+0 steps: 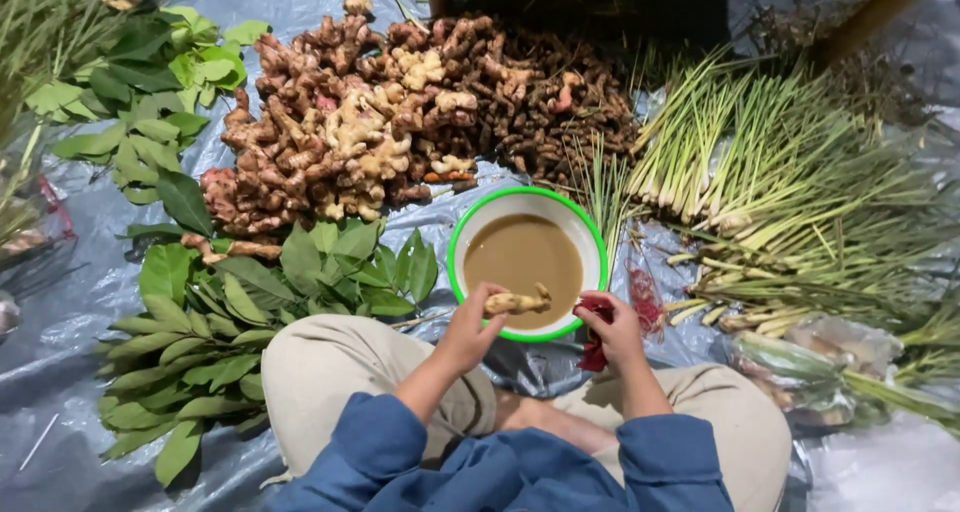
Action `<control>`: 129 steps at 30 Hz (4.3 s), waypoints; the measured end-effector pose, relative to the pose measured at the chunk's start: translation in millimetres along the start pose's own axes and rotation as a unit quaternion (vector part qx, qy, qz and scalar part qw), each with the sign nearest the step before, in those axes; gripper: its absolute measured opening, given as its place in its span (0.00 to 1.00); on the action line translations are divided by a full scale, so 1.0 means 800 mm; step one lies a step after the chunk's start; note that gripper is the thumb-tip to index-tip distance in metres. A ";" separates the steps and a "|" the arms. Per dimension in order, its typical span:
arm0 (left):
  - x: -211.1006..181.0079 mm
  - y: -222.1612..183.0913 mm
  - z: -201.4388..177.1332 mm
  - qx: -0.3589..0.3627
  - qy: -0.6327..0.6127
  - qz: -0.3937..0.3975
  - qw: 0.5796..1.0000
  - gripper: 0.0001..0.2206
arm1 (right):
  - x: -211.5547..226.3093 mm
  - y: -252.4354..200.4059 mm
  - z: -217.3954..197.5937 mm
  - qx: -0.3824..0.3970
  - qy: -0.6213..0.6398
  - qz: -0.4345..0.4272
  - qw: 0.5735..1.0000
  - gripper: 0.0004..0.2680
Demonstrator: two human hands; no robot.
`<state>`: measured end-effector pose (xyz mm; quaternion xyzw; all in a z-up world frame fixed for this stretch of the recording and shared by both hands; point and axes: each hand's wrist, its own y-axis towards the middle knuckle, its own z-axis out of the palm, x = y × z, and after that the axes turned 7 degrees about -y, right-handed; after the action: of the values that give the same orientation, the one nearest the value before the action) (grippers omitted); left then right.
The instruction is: Cleaning lemongrass stalks by wiping them with a cloth and washing ginger roots in a bowl of liquid.
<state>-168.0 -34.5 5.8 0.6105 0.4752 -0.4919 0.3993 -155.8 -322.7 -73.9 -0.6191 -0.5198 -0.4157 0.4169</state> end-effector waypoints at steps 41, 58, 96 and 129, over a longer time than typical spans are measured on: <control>0.111 0.019 0.044 -0.060 -0.107 -0.051 0.991 0.14 | 0.005 -0.015 0.065 -0.087 0.060 -0.052 0.993 0.10; 0.104 0.032 0.027 -0.219 -0.217 -0.034 0.951 0.13 | 0.047 0.044 0.071 0.033 -0.339 0.020 0.940 0.16; 0.089 0.041 0.017 -0.245 -0.179 -0.073 0.950 0.14 | 0.024 0.071 0.099 0.129 -0.412 -0.050 0.900 0.06; 0.089 0.043 0.017 -0.262 -0.139 -0.102 0.949 0.14 | 0.004 0.069 0.100 0.026 -0.314 -0.032 0.949 0.18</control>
<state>-132.7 -42.3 -66.3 0.3577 0.5870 -0.4684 0.5550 -94.1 -252.5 -100.2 -0.6902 -0.6545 -0.2003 0.2348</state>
